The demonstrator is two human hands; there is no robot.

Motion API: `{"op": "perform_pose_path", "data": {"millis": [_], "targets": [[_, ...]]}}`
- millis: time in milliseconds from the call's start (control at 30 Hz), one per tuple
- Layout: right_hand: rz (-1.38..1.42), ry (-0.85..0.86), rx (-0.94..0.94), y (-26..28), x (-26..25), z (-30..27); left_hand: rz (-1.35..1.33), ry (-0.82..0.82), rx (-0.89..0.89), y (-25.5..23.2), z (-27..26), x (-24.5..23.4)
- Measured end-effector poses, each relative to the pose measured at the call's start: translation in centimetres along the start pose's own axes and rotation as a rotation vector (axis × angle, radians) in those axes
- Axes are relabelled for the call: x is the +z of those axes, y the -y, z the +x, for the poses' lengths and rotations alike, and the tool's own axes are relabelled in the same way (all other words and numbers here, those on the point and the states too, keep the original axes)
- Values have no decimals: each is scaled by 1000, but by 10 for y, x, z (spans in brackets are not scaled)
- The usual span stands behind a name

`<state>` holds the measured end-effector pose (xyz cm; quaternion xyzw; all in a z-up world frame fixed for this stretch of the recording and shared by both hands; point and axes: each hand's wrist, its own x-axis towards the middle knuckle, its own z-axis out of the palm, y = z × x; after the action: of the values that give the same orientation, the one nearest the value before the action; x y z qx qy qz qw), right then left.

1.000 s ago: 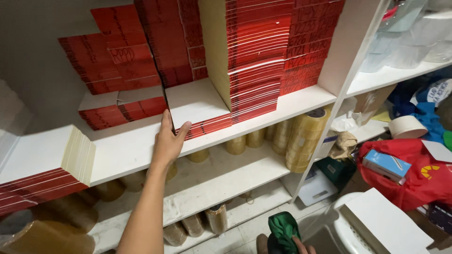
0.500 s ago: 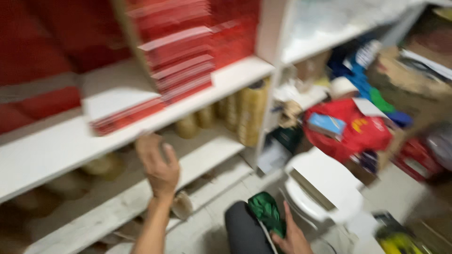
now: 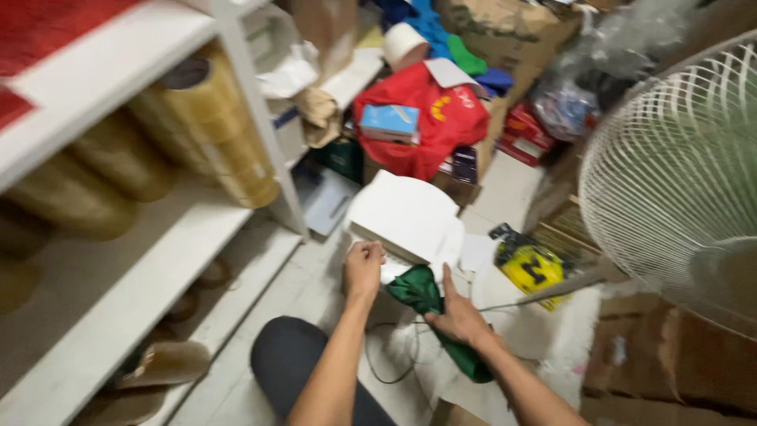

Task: The person wipes a yellow notepad and white notepads with a green cloth before placing them on a shelf.

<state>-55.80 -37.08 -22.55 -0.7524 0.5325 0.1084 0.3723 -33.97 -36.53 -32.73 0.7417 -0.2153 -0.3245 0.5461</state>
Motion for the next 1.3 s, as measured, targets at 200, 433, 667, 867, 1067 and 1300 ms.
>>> {"op": "perform_pose_path", "data": {"millis": [200, 433, 667, 867, 1067, 1300], "targets": [[29, 29, 46, 7, -6, -5, 200, 105, -338, 33, 13, 98], [60, 99, 69, 21, -14, 1, 369, 93, -430, -43, -27, 80], [71, 111, 92, 27, -12, 7, 258, 14, -486, -7, -3, 85], [83, 92, 85, 30, -16, 3, -157, -8, -404, -44, -16, 60], [102, 65, 20, 15, -17, -8, -349, -27, -283, -61, -22, -17], [202, -103, 86, -5, -20, -57, -124, 93, -160, -58, -140, -206]]}}
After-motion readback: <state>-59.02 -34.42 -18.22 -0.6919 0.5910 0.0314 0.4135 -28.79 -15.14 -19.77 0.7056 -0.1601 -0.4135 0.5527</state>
